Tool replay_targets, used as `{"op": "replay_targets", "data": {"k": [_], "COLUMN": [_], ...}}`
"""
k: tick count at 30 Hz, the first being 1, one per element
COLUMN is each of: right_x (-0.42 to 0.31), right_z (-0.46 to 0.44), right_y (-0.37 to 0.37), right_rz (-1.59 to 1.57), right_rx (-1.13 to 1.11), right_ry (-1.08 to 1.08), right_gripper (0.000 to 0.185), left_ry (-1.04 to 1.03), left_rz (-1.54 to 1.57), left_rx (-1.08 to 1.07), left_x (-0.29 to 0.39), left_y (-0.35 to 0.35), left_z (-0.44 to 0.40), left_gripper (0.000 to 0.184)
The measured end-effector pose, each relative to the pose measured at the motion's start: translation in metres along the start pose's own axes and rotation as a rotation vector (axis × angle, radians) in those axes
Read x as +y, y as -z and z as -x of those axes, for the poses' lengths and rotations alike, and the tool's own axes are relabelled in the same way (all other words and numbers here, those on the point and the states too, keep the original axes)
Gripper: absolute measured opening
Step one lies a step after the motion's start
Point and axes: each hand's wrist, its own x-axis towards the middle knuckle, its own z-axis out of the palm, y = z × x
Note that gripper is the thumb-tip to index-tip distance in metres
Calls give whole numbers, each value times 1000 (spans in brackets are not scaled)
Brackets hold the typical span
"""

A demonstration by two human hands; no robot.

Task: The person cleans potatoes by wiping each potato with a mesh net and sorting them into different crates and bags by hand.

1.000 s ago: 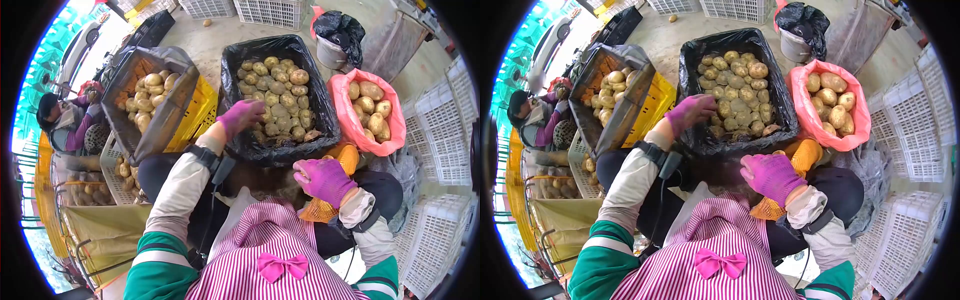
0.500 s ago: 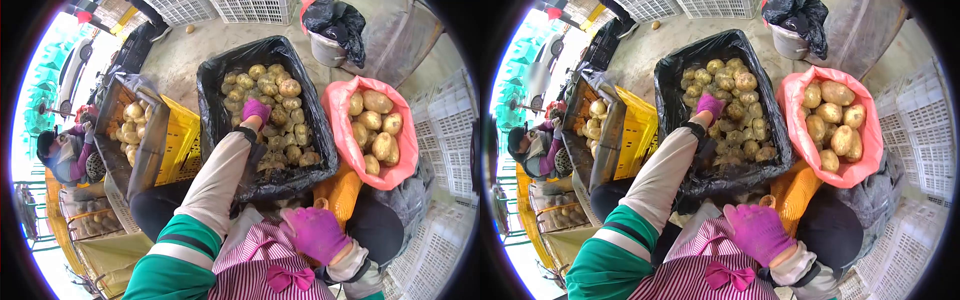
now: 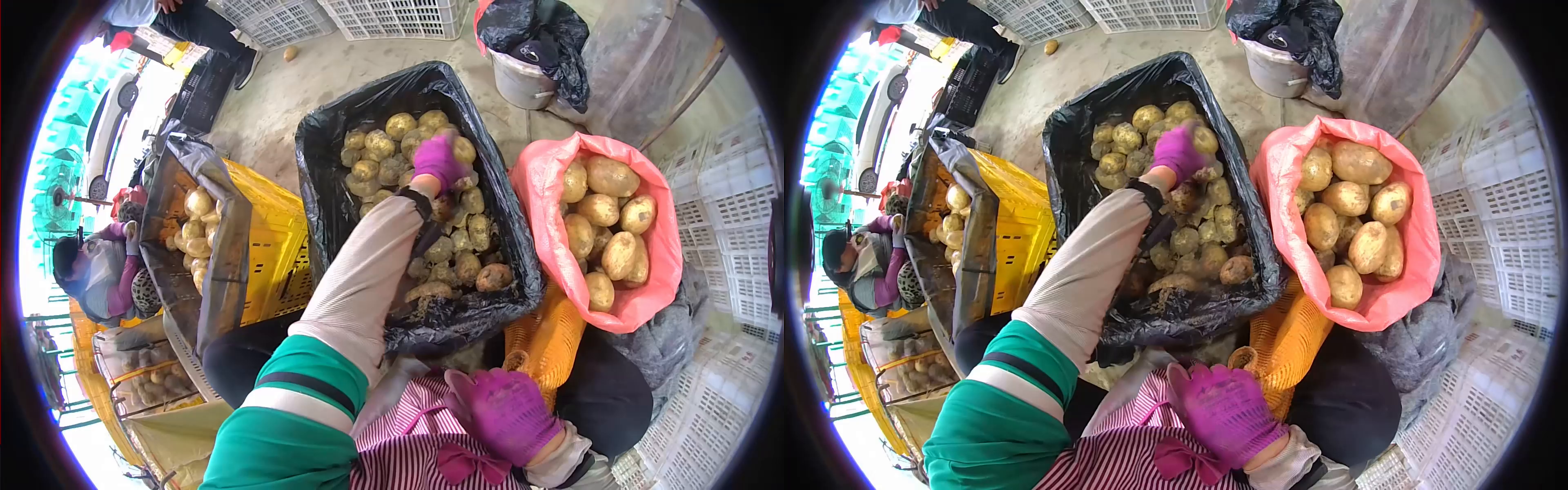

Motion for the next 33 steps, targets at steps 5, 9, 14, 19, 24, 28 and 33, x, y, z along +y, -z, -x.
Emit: {"op": "replay_targets", "data": {"k": [5,9,14,19,24,28,33], "right_x": [2,-2,2,-5,-8,-91,-115], "right_z": [10,10,7,-5,-15,1,2], "right_y": [-12,-8,-28,-48,-86,-92,-140], "right_rz": [36,-29,-115,-393,-1128,-806,-384], "right_rx": [134,140,70,253,424,675,448], "right_ry": [36,51,-7,11,-272,215,396], "right_gripper": [28,30,30,41,37,44,53], "left_ry": [107,51,207,287,68,165,198], "left_rz": [1386,1526,2016,2420,2535,2477,2371], "left_rx": [-224,-422,-322,-268,-384,-226,-54], "left_x": [-18,-28,-39,-42,-51,-49,-56], "left_y": [56,142,154,111,100,102,84], "left_z": [48,174,342,430,455,471,471], "left_gripper": [48,60,74,74,68,60,57]}}
